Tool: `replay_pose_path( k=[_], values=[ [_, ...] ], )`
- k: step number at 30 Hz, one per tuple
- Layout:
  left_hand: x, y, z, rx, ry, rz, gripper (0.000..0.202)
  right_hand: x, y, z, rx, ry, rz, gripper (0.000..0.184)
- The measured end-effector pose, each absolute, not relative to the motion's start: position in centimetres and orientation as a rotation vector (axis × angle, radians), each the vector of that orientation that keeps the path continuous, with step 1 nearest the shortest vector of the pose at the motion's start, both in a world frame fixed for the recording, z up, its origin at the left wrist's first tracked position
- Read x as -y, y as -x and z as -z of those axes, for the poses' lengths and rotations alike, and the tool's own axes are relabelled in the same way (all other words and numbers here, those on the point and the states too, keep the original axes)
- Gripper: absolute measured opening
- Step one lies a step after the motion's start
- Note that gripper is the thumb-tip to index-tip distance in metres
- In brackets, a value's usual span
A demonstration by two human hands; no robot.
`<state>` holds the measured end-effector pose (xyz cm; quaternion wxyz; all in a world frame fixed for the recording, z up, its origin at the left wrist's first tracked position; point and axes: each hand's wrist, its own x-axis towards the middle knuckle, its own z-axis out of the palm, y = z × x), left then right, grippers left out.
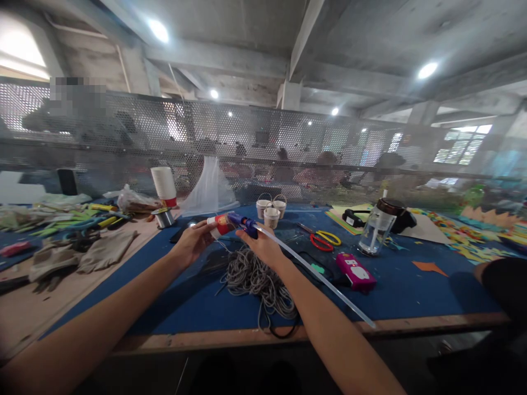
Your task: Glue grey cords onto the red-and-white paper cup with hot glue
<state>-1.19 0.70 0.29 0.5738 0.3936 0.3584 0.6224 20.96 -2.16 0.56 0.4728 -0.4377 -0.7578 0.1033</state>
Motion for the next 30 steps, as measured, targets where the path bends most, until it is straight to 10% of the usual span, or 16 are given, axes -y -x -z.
replay_pose_path(
  k=[30],
  values=[
    [-0.50, 0.91, -0.24, -0.882, -1.123, -1.605, 0.039, 2.44, -20.77, -0.71, 1.919, 1.176, -0.105, 0.037]
  ],
)
